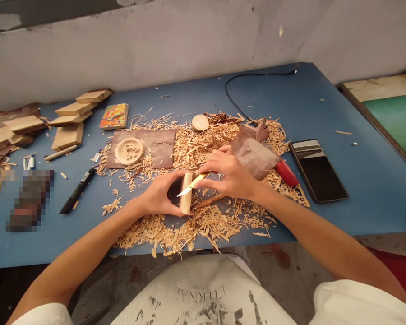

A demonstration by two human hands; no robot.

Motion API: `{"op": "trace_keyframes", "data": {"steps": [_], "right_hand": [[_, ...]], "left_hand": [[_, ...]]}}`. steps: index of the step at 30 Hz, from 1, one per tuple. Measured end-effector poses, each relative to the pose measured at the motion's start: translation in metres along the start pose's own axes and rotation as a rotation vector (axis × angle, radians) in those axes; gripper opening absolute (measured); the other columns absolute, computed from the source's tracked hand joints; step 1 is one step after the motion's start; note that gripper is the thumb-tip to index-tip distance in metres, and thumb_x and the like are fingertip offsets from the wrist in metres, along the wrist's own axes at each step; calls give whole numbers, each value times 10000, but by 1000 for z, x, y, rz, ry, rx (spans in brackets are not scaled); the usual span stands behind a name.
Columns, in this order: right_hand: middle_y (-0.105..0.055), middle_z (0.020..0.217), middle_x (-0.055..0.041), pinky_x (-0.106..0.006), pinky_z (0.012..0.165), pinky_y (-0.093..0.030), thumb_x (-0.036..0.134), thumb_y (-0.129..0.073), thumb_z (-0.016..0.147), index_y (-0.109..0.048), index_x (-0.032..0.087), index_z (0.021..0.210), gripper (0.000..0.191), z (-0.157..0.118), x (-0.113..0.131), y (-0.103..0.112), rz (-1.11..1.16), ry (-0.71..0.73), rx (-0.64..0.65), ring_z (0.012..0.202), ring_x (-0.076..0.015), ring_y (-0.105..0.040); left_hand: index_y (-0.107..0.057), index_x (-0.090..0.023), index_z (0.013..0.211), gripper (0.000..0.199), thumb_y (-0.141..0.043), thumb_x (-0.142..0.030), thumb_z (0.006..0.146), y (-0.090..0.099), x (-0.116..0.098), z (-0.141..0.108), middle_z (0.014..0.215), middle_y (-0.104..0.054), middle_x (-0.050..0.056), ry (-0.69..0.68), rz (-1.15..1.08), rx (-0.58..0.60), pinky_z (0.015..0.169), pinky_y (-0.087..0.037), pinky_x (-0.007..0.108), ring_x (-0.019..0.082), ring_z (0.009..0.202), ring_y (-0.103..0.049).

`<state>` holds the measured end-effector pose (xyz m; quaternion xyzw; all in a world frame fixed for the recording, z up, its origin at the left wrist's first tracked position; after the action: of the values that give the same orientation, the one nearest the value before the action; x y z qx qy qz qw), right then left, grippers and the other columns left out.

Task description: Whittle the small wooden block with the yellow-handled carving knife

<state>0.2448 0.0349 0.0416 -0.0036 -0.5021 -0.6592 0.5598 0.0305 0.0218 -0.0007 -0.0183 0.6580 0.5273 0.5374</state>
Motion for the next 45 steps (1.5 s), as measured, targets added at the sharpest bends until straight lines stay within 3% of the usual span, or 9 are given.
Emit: {"op": "trace_keyframes", "data": {"steps": [9, 14, 20, 24, 26, 28, 31, 37, 45], "right_hand": [[-701, 790, 22, -380, 888, -347, 528, -698, 928, -701, 228, 902, 302, -5, -14, -6, -25, -29, 15, 765, -162, -610], [-712, 798, 20, -387, 879, -359, 511, -720, 918, -691, 223, 879, 292, -4, -14, 0, -131, 23, -48, 767, -166, -621], [-712, 767, 35, -397, 859, -361, 480, -704, 941, -686, 236, 843, 263, 0, -14, 4, -223, -22, -131, 741, -165, -628], [-745, 819, 18, -431, 891, -349, 526, -679, 944, -713, 258, 856, 285, -1, -41, 13, -337, -161, -190, 807, -199, -649], [-744, 791, 8, -451, 880, -338, 580, -684, 919, -706, 261, 800, 341, -4, -58, 28, -408, -272, -317, 794, -225, -642], [-737, 775, -1, -452, 874, -348, 580, -690, 913, -704, 260, 795, 341, -4, -65, 37, -388, -309, -353, 769, -226, -631], [-712, 770, 21, -434, 905, -359, 563, -707, 907, -698, 262, 816, 315, -1, -51, 32, -249, -229, -266, 746, -194, -616], [-697, 771, 38, -383, 859, -352, 554, -693, 925, -679, 240, 864, 320, 1, -8, -3, 9, -38, -57, 721, -153, -591], [-686, 764, 39, -376, 871, -337, 524, -707, 924, -696, 231, 868, 299, 0, -10, -9, 25, -67, 12, 751, -160, -600]], "left_hand": [[-487, -234, 1377, 939, -921, -435, 569, 3, -4, 2, 1346, -689, 121, 22, 3, -4, 970, -560, 457, 331, 1154, -707], [-502, -214, 1367, 943, -928, -457, 562, 3, -4, 2, 1339, -689, 133, 5, 14, -17, 982, -558, 458, 331, 1148, -707], [-526, -204, 1363, 929, -920, -518, 582, 5, -2, 3, 1300, -701, 131, 33, -51, -39, 963, -564, 462, 321, 1111, -713], [-520, -222, 1372, 941, -916, -540, 579, 4, -2, 0, 1322, -695, 126, 8, -44, -8, 987, -556, 479, 325, 1135, -708], [-508, -234, 1382, 942, -909, -534, 584, 2, -4, -1, 1344, -686, 124, -23, -23, 25, 1000, -551, 488, 332, 1166, -699], [-496, -236, 1387, 943, -908, -520, 588, 1, -4, -1, 1345, -684, 124, -23, -13, 41, 994, -555, 492, 337, 1171, -699], [-477, -232, 1401, 965, -918, -505, 587, 1, -5, -1, 1357, -672, 134, -21, 7, 38, 991, -557, 502, 344, 1182, -692], [-492, -218, 1380, 990, -922, -588, 568, 3, -4, 0, 1363, -647, 162, -22, -1, -30, 1017, -542, 533, 368, 1214, -663], [-482, -221, 1373, 937, -925, -502, 596, 2, -5, 2, 1351, -654, 145, 3, -102, -19, 999, -550, 498, 341, 1193, -670]]}}
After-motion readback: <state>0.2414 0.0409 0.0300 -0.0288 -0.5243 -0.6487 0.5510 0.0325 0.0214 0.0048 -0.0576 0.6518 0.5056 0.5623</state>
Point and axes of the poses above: each hand's wrist, its own z-axis towards the middle knuckle, its own y-axis out of the back of the hand, x = y × z, the point moved 4 cm from there along z, towards the middle knuckle
